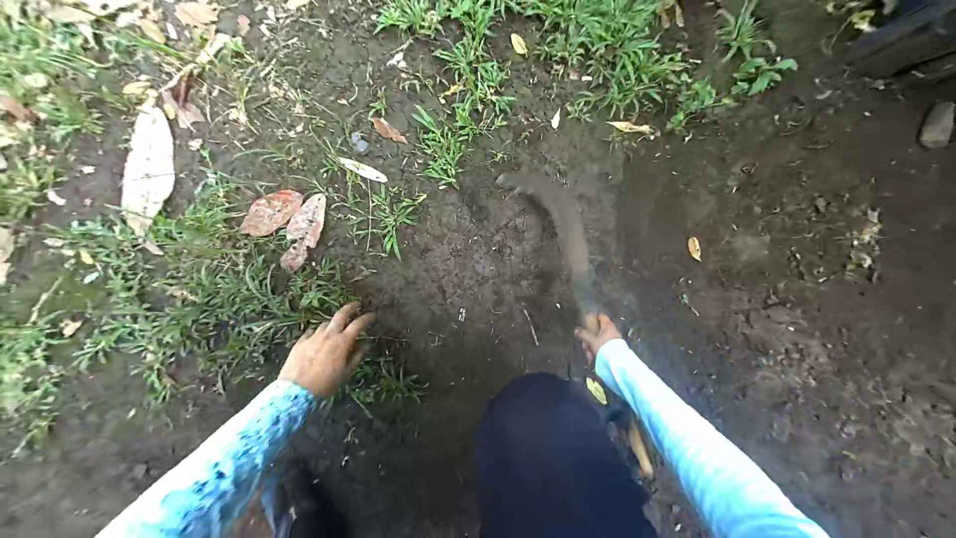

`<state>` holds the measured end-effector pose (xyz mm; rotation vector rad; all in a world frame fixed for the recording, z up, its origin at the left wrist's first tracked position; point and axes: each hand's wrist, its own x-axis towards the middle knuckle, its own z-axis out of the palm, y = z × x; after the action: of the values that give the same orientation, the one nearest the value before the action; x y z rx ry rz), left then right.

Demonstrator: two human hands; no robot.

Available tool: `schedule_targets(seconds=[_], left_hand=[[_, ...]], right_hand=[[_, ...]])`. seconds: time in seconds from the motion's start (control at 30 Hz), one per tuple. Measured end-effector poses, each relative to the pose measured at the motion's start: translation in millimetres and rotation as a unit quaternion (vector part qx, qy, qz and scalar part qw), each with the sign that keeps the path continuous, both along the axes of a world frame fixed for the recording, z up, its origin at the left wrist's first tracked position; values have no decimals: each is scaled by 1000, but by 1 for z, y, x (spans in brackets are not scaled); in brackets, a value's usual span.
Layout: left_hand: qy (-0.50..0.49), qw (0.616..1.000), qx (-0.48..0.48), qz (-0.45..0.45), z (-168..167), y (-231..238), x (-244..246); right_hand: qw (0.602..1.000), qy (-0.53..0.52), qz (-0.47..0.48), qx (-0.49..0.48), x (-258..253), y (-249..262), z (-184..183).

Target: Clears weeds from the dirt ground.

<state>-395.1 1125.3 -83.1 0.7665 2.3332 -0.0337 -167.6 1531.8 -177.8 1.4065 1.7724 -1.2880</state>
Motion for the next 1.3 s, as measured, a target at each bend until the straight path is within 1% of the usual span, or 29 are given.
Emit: schedule_targets(seconds=[0.07, 0.1, 0.13, 0.17, 0.23, 0.3, 0.33, 0.4, 0.43, 0.5, 0.53, 0.57, 0.6, 0.63, 0.7, 0.73, 0.77, 0.83, 0.9, 0.97, 1.0, 1.03, 1.07, 1.1, 1.13, 1.17, 1.2, 1.23, 1.3], left_hand=[[18, 999, 38, -6, 32, -14, 22], [37, 998, 59, 0, 45, -24, 33], [56, 995, 78, 5, 55, -36, 44], [73, 993, 89, 14, 65, -48, 54], [103, 989, 96, 47, 85, -70, 67], [103, 983, 115, 100, 113, -82, 81], [98, 979, 125, 127, 129, -85, 86], [119, 969, 146, 161, 147, -90, 100], [134, 964, 154, 170, 149, -92, 107], [149, 958, 163, 181, 144, -95, 114], [149, 958, 161, 187, 142, -97, 117], [147, 958, 156, 192, 140, -99, 119], [146, 959, 149, 193, 140, -103, 122], [150, 958, 149, 192, 141, -106, 121], [158, 956, 161, 190, 138, -110, 119], [157, 954, 168, 190, 137, -110, 119], [157, 954, 173, 189, 137, -111, 117], [151, 952, 188, 187, 136, -111, 114], [146, 948, 207, 193, 134, -108, 109], [144, 943, 220, 206, 132, -108, 106], [142, 942, 222, 209, 132, -108, 106], [141, 942, 222, 208, 132, -107, 106], [143, 942, 224, 202, 134, -107, 105], [149, 941, 230, 197, 135, -106, 103], [153, 940, 233, 197, 136, -106, 103], [155, 940, 232, 197, 137, -108, 104], [160, 939, 231, 198, 138, -109, 103], [162, 938, 232, 202, 137, -111, 102], [161, 937, 233, 203, 135, -114, 101]], right_hand=[[984, 99, -149, 18, -57, 14, 5], [972, 125, -198, 26, -86, 18, -4], [972, 119, -200, 37, -105, 17, -19], [983, 83, -156, 49, -110, 8, -39], [1000, -1, -5, 30, -74, -18, -75], [988, -73, 136, -9, -12, -29, -71], [986, -82, 146, -26, 10, -29, -59], [997, -37, 66, -30, 21, -18, -34], [1000, 4, -4, -21, 9, -10, -25], [986, 92, -139, 15, -45, 7, -17], [975, 120, -186, 33, -73, 12, -24], [971, 124, -194, 57, -90, 14, -45], [982, 86, -151, 72, -90, 9, -65], [995, 26, -68, 73, -76, -2, -77], [994, -60, 87, 35, -22, -21, -74], [986, -86, 140, 17, 8, -23, -68], [984, -89, 153, 8, 31, -22, -63], [995, -46, 89, 4, 30, -10, -38], [998, 37, -45, 28, -17, 3, -15], [975, 126, -174, 61, -74, 9, -22], [966, 150, -195, 81, -86, 10, -44], [971, 133, -168, 105, -84, 8, -66], [986, 81, -91, 114, -70, 5, -79], [996, 16, 1, 92, -52, 5, -78], [992, -52, 95, 69, -30, 10, -70], [983, -92, 150, 48, -6, 15, -61], [982, -97, 155, 37, 9, 19, -53], [989, -76, 121, 38, 12, 23, -46], [999, -2, -4, 54, -12, 27, -31]])
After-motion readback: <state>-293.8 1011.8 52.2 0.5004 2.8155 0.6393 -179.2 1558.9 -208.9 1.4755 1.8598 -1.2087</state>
